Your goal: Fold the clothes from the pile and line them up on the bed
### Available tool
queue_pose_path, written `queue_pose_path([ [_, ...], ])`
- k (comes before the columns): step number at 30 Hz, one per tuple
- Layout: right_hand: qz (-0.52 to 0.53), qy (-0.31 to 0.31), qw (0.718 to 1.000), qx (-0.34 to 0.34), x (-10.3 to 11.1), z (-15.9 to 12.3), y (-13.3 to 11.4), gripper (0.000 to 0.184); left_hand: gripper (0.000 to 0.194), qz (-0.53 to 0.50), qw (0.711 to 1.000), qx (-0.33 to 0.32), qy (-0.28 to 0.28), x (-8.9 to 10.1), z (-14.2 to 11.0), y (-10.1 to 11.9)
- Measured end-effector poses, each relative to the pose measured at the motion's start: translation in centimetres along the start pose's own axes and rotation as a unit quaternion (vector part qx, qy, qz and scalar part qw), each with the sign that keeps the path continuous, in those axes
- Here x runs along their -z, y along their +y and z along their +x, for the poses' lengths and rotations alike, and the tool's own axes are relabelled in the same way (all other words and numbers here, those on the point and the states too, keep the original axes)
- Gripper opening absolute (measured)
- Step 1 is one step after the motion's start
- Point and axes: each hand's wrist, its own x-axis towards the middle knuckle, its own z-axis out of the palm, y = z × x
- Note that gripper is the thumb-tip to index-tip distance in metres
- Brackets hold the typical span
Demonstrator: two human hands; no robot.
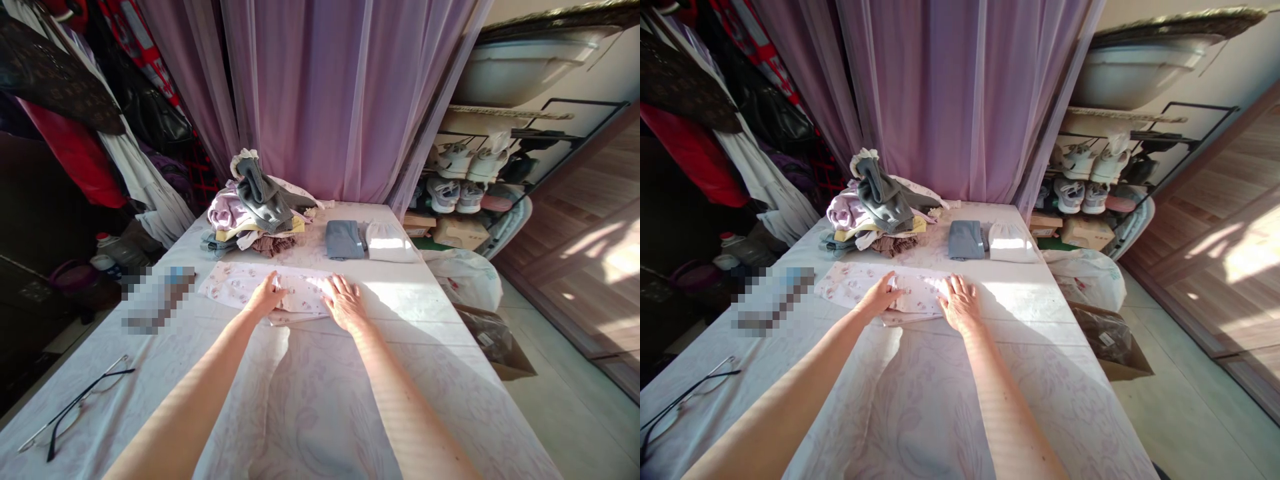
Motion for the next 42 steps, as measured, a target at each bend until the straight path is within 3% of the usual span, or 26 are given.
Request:
queue_pose_path([
  [2,-0.009,-0.004,1.000,-0.005,-0.3,0.0,0.0,0.055,0.067,0.036,0.999,-0.003,0.013,0.4,0.0,0.0],
  [5,-0.016,-0.008,1.000,-0.009,-0.2,0.0,-0.1,0.057,0.064,0.114,0.990,-0.024,0.076,0.8,-0.2,0.1],
  [8,-0.018,-0.009,1.000,-0.004,0.0,-0.1,-0.2,0.057,0.056,0.189,0.968,-0.110,0.126,0.2,-0.8,0.5],
  [11,-0.018,0.012,1.000,0.000,0.0,-0.4,-0.2,0.057,0.047,0.262,0.934,-0.231,0.076,-1.6,-1.5,1.0],
  [14,-0.023,0.050,0.998,-0.007,-0.3,-0.7,-0.1,0.056,0.048,0.330,0.902,-0.279,0.014,-3.4,-1.9,1.1],
  [17,-0.011,0.043,0.999,-0.011,-0.4,-0.7,-0.1,0.055,0.056,0.368,0.894,-0.254,0.008,-4.1,-2.1,0.8],
  [22,0.001,0.012,0.999,-0.045,-0.7,-0.2,-0.2,0.058,0.066,0.382,0.899,-0.214,-0.006,-3.5,-1.9,0.5],
  [29,0.022,0.117,0.977,-0.176,-1.6,0.0,1.8,0.050,0.069,0.380,0.901,-0.211,-0.012,-3.3,-1.9,0.6],
  [35,0.022,0.097,0.990,-0.102,-0.8,0.4,2.4,0.042,0.067,0.375,0.901,-0.219,-0.002,-3.4,-2.1,0.5],
  [42,0.052,0.090,0.988,-0.116,1.0,3.9,4.0,0.040,0.066,0.368,0.903,-0.222,0.002,-3.5,-2.3,0.5],
])
